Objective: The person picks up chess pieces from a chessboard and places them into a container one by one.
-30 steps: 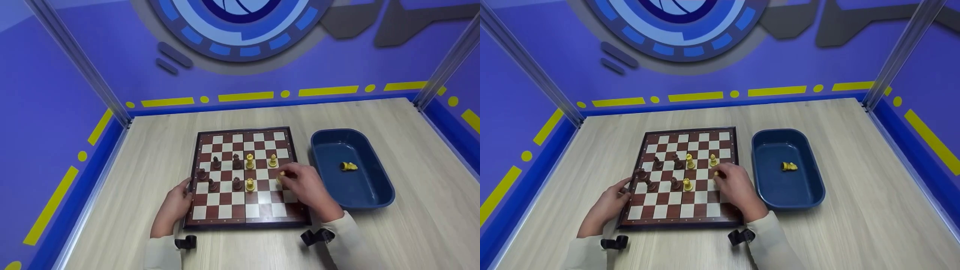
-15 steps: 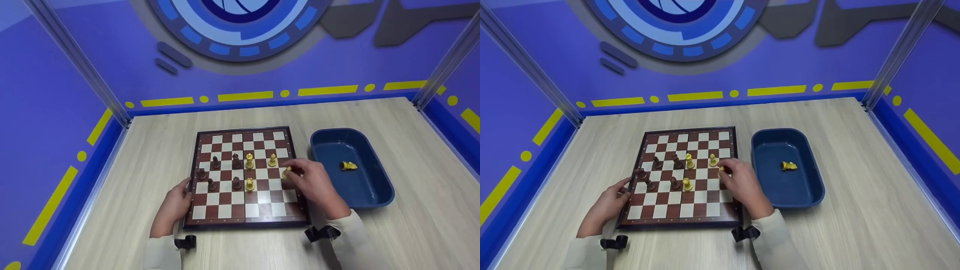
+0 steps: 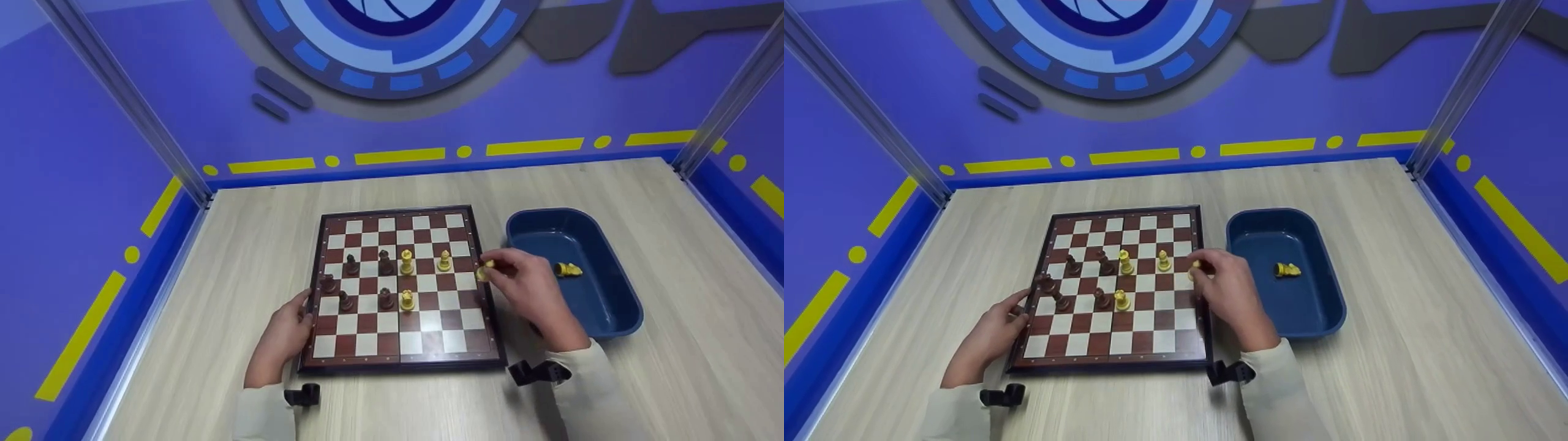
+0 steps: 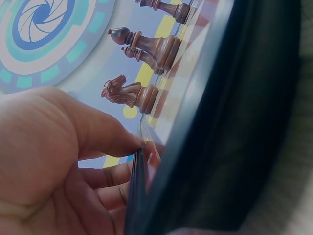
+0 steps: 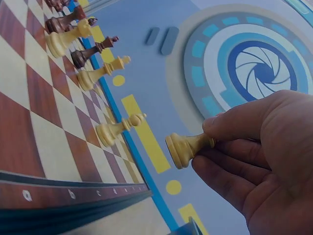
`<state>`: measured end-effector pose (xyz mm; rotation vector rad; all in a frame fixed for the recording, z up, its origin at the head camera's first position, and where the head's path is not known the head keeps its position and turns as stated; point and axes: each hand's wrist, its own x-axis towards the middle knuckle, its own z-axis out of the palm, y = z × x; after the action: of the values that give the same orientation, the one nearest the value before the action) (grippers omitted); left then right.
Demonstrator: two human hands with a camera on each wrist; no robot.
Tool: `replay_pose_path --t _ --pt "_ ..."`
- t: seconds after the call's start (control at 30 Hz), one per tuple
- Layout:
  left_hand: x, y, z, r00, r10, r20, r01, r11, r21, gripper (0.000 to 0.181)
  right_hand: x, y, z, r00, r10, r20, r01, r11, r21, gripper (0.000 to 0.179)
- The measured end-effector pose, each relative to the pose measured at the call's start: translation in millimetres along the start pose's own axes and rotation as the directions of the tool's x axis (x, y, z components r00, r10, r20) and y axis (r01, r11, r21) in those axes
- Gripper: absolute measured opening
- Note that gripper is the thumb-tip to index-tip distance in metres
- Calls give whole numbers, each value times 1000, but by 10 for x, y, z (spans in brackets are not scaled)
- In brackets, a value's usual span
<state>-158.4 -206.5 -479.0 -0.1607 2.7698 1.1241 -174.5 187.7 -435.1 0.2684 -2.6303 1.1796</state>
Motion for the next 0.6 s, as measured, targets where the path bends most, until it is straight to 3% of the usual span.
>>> replay_pose_path --t 0.6 --pt "1 -4 2 1000 8 -1 -8 1000 10 51 29 186 -235 995 43 -92 -38 998 53 19"
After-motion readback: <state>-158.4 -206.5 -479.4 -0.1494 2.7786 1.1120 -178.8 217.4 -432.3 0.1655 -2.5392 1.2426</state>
